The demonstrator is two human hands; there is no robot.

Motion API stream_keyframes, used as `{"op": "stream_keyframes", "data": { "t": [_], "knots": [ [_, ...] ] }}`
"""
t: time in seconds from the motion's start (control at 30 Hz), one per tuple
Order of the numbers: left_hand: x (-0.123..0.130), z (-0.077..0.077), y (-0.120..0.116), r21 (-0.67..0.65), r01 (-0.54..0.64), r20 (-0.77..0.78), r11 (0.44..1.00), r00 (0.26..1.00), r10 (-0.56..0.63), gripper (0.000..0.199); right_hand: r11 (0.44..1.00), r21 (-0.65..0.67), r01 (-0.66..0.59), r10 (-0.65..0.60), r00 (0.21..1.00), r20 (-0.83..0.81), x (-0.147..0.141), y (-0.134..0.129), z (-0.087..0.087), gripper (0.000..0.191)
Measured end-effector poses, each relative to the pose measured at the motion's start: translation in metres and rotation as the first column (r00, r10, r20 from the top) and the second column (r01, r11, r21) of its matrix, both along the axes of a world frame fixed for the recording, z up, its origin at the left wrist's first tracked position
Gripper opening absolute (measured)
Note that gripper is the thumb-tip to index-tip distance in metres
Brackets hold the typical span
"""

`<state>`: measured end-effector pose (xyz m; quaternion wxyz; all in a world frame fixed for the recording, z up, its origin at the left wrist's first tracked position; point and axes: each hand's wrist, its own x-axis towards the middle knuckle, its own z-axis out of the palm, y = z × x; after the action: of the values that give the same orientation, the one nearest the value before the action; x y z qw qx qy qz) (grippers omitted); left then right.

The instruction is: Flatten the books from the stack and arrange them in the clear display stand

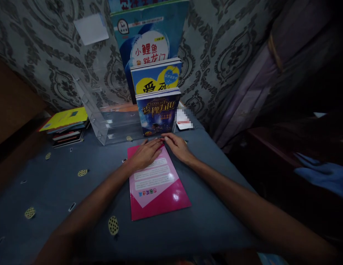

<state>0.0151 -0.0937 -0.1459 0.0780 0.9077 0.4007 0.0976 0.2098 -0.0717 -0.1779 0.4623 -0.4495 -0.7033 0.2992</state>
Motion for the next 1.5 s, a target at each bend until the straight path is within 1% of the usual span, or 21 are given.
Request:
{"op": "stream_keyframes", "data": {
  "t": [0.27,0.5,0.73,0.9,1.03,1.27,1.5],
  "knots": [
    [-0.001,-0.005,0.002,0.013,0.018,0.022,1.0,1.0,-0.018,0.048,1.0,0.006,0.028,-0.028,0.999,-0.024,-0.001,-0.002,0.001,0.029],
    [-0.001,-0.001,0.001,-0.004,0.045,0.006,0.999,0.999,-0.045,0.048,0.999,0.011,0.042,-0.041,0.999,-0.019,-0.001,-0.003,0.001,0.031],
    [-0.001,0.0,-0.001,0.028,0.102,0.043,0.994,0.994,-0.103,0.044,0.999,0.034,0.0,0.0,1.0,0.006,-0.001,-0.005,0.004,0.034],
    [-0.001,0.006,-0.005,0.035,0.132,0.033,0.991,0.991,-0.133,0.043,0.998,0.051,-0.028,0.025,0.998,0.064,-0.002,-0.007,0.004,0.034],
    [-0.001,0.009,-0.009,0.04,0.184,0.031,0.982,0.982,-0.185,0.042,0.998,0.061,-0.027,0.019,0.992,0.127,-0.001,-0.007,0.003,0.034],
    [0.001,0.01,-0.022,0.06,0.244,0.004,0.968,0.97,-0.245,0.043,0.997,0.075,-0.032,0.021,0.989,0.144,0.0,-0.007,0.003,0.034],
    [0.005,0.014,-0.041,0.005,0.302,-0.007,0.953,0.953,-0.302,0.048,0.997,0.068,-0.033,0.024,0.99,0.14,-0.001,-0.008,0.005,0.033]
  ]
}}
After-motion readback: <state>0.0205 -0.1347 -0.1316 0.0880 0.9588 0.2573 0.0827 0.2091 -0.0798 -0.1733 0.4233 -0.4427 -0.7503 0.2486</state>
